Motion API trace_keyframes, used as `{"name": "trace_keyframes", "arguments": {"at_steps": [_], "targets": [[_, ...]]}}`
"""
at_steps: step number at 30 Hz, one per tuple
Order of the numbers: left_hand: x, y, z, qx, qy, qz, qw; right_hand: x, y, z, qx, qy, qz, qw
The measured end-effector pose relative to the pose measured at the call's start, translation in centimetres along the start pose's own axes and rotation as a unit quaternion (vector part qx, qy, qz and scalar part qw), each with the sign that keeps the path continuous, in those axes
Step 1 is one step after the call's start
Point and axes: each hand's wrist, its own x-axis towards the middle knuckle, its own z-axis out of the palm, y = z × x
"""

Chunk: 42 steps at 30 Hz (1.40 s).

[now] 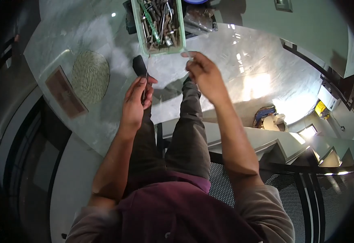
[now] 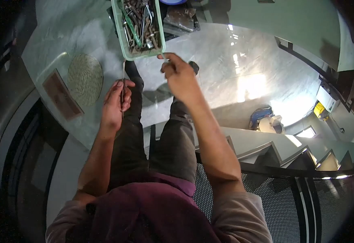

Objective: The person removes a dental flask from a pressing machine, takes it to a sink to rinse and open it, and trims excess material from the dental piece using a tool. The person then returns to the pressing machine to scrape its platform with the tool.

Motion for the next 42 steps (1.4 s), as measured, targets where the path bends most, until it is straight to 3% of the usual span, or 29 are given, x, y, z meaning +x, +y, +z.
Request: {"name": "trace_keyframes", "arguments": {"at_steps": [2, 4, 6, 7, 9, 10, 12, 16, 18, 20, 21, 24, 26, 27, 29, 32, 33, 36, 40, 42], "targets": [[1.4, 0.9, 0.6, 0.110, 0.072, 0.097, 0.987, -0.6, -1.1, 1.5, 0.100, 0.014, 0.035, 0.994], [3.9, 1.3, 0.2, 0.159, 0.065, 0.125, 0.977, -0.1, 0.3, 1.8, 0.110, 0.021, 0.038, 0.993], [7.2, 1.5, 0.7, 0.347, 0.107, 0.209, 0.908, 0.2, 1.5, 1.6, 0.117, 0.033, 0.029, 0.992], [9.4, 1.0, 0.4, 0.346, 0.099, 0.221, 0.906, -0.3, 1.5, 1.4, 0.133, 0.055, 0.045, 0.989], [13.5, 0.5, -0.6, 0.497, 0.138, 0.299, 0.803, -1.4, 2.0, 0.5, 0.176, 0.075, 0.072, 0.979], [13.9, 1.4, 0.1, 0.495, 0.136, 0.314, 0.798, -1.9, 2.6, -0.1, 0.177, 0.078, 0.057, 0.979], [14.2, 2.7, 1.0, 0.468, 0.174, 0.232, 0.835, -3.1, 3.7, -1.1, 0.254, 0.069, 0.067, 0.962], [14.2, 3.1, 1.7, 0.511, 0.195, 0.319, 0.774, -6.2, 4.2, -3.2, 0.254, 0.129, 0.039, 0.958], [14.7, 2.4, 1.5, 0.515, 0.193, 0.357, 0.755, -7.3, 6.4, -4.7, 0.320, 0.135, 0.099, 0.932], [14.6, 2.4, 2.5, 0.448, 0.216, 0.310, 0.810, -8.2, 8.7, -5.9, 0.290, 0.144, 0.127, 0.938], [15.1, 2.1, 2.4, 0.448, 0.219, 0.314, 0.808, -8.6, 9.8, -6.5, 0.254, 0.152, 0.157, 0.942], [16.9, 0.7, 0.8, 0.457, 0.287, 0.370, 0.756, -10.4, 12.1, -8.4, 0.272, 0.124, 0.152, 0.942], [17.3, 0.4, 0.6, 0.541, 0.297, 0.389, 0.684, -11.4, 12.1, -9.9, 0.279, 0.115, 0.157, 0.940], [17.2, 0.7, 1.3, 0.537, 0.299, 0.394, 0.684, -11.6, 12.3, -10.7, 0.270, 0.105, 0.161, 0.944], [16.8, 0.6, 2.7, 0.534, 0.311, 0.300, 0.727, -12.2, 12.7, -12.8, 0.249, 0.088, 0.167, 0.950], [17.0, 0.1, 4.0, 0.538, 0.310, 0.309, 0.720, -12.7, 13.1, -16.1, 0.230, 0.086, 0.174, 0.954], [16.9, -0.1, 4.6, 0.609, 0.352, 0.394, 0.592, -12.7, 13.3, -17.1, 0.224, 0.097, 0.172, 0.955], [14.9, 1.7, 9.2, 0.634, 0.280, 0.457, 0.558, -13.3, 13.8, -19.8, 0.221, 0.115, 0.171, 0.953], [15.6, 0.9, 13.5, 0.645, 0.241, 0.456, 0.563, -13.7, 15.9, -21.5, 0.184, 0.130, 0.176, 0.958], [16.3, 0.3, 13.3, 0.602, 0.320, 0.430, 0.591, -13.8, 16.7, -21.4, 0.170, 0.106, 0.182, 0.963]]}}
